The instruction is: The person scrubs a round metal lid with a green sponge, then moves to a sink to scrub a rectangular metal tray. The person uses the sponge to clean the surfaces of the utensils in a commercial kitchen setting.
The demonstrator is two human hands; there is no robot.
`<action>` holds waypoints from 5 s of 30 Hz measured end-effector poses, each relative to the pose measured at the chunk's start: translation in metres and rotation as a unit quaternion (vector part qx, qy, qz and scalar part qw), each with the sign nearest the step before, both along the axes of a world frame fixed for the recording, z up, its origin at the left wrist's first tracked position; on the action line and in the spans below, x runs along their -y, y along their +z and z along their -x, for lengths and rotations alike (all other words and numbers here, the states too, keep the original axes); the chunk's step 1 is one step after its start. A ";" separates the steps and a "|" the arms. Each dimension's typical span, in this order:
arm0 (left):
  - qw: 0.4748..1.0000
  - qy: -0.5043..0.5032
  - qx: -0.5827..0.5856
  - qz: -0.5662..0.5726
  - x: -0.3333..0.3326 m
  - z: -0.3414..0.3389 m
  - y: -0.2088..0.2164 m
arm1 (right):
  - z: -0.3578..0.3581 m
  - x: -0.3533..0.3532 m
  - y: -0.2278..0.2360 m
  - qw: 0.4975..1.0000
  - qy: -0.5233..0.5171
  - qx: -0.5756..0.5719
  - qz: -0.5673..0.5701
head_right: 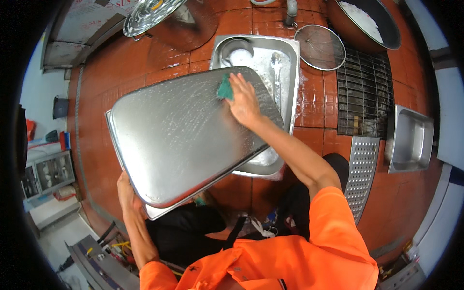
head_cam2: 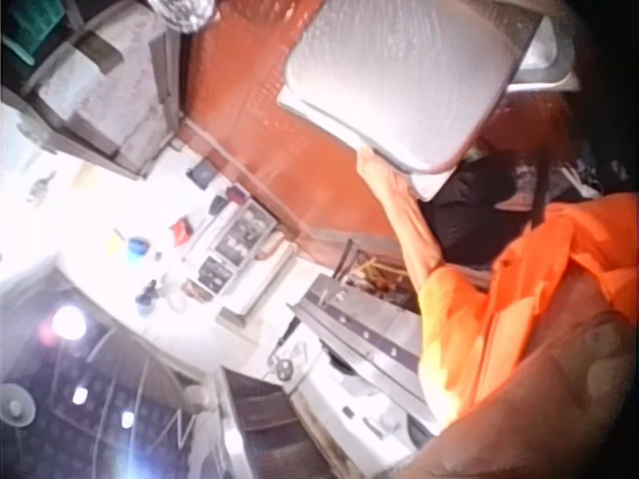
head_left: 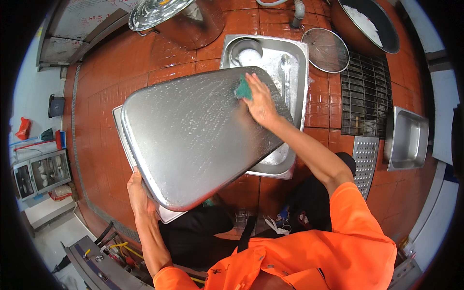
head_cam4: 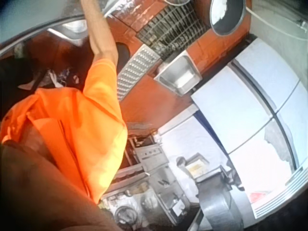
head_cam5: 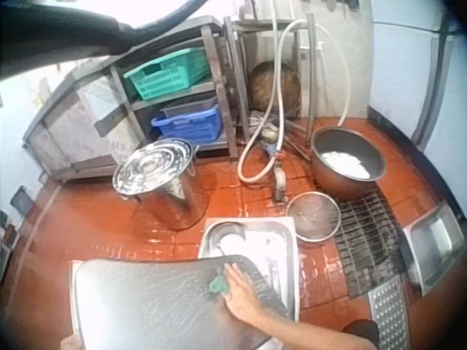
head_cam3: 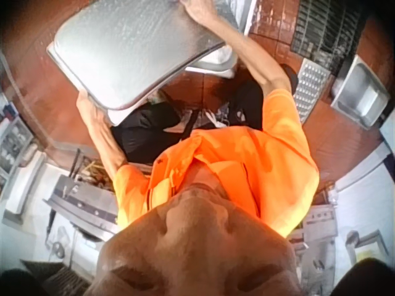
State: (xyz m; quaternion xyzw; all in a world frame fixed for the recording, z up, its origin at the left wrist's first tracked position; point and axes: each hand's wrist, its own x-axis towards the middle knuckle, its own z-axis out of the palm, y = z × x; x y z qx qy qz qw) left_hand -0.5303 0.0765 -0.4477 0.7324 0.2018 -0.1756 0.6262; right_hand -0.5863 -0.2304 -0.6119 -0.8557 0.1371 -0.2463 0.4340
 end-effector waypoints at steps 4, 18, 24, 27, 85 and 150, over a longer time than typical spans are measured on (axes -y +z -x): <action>1.000 0.023 0.001 -0.006 -0.011 0.003 -0.008 | -0.001 -0.022 0.012 0.998 0.046 0.032 0.016; 1.000 0.006 -0.002 -0.018 -0.003 0.005 -0.006 | -0.029 0.023 -0.025 0.998 -0.015 -0.049 0.039; 1.000 0.009 -0.004 -0.007 0.001 0.012 0.000 | 0.003 -0.044 0.049 0.987 0.142 0.062 -0.030; 1.000 0.007 -0.007 0.007 0.003 0.011 -0.001 | -0.013 0.018 -0.010 0.998 0.033 -0.046 0.002; 0.996 0.023 0.047 0.070 -0.003 0.016 0.015 | -0.109 0.140 -0.099 0.942 -0.018 -0.308 -0.132; 0.977 -0.091 0.030 -0.193 -0.046 -0.051 -0.067 | 0.139 -0.034 -0.031 0.967 -0.200 -0.089 -0.132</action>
